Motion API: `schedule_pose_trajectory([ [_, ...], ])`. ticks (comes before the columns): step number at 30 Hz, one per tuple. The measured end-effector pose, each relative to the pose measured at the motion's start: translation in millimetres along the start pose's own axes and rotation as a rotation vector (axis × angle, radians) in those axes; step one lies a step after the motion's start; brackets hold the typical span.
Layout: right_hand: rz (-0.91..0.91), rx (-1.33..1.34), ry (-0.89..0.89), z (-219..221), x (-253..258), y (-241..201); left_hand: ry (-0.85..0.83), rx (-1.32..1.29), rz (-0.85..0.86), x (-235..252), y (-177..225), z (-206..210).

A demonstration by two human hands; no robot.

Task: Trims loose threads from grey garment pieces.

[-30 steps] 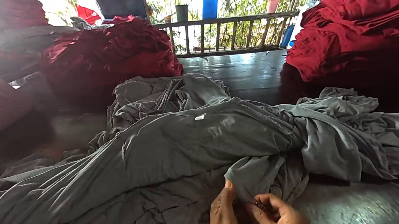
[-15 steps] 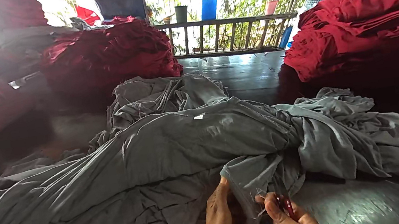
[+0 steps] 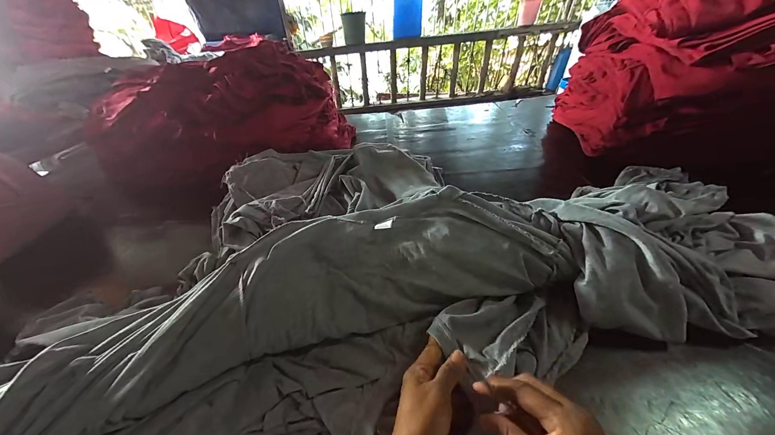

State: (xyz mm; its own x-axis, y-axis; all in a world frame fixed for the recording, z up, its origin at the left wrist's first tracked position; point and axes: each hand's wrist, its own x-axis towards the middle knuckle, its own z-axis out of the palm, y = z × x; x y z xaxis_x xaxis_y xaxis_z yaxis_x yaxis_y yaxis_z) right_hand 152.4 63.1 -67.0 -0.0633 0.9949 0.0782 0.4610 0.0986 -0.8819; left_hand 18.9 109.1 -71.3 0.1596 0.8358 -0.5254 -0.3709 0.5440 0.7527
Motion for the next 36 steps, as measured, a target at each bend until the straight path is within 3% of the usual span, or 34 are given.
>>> schedule_pose_trajectory([
  [3, -0.157, -0.269, 0.055, 8.4, -2.3, -3.3, 0.005, 0.013, -0.013, -2.1, 1.2, 0.7],
  [7, -0.217, -0.371, 0.158, 18.3, -6.6, -2.5, 0.051, 0.024, 0.009, -2.6, -0.9, 3.1],
  [13, 0.375, 0.116, -0.038, -3.3, 2.4, -14.7, 0.155, 0.198, 0.095, -4.9, -4.4, 6.3],
  [17, 0.542, 0.391, -0.037, -10.2, 11.9, -20.7, 0.167, 0.222, 0.213, -9.5, -11.0, 4.9],
  [20, 0.635, 0.515, -0.013, -14.6, 21.4, -22.2, 0.006, 0.101, 0.439, -16.7, -25.4, -1.0],
  [23, 0.593, 0.455, 0.001, -14.4, 24.1, -21.1, -0.122, 0.105, 0.566, -18.0, -36.9, -8.8],
  [28, 0.428, 0.35, 0.019, -6.9, 16.6, -20.4, -0.078, 0.117, 0.577, -19.6, -38.0, -14.1],
  [36, 0.354, 0.63, -0.055, -9.0, 15.4, -17.7, 0.019, 0.104, 0.702, -17.3, -47.5, -15.0],
])
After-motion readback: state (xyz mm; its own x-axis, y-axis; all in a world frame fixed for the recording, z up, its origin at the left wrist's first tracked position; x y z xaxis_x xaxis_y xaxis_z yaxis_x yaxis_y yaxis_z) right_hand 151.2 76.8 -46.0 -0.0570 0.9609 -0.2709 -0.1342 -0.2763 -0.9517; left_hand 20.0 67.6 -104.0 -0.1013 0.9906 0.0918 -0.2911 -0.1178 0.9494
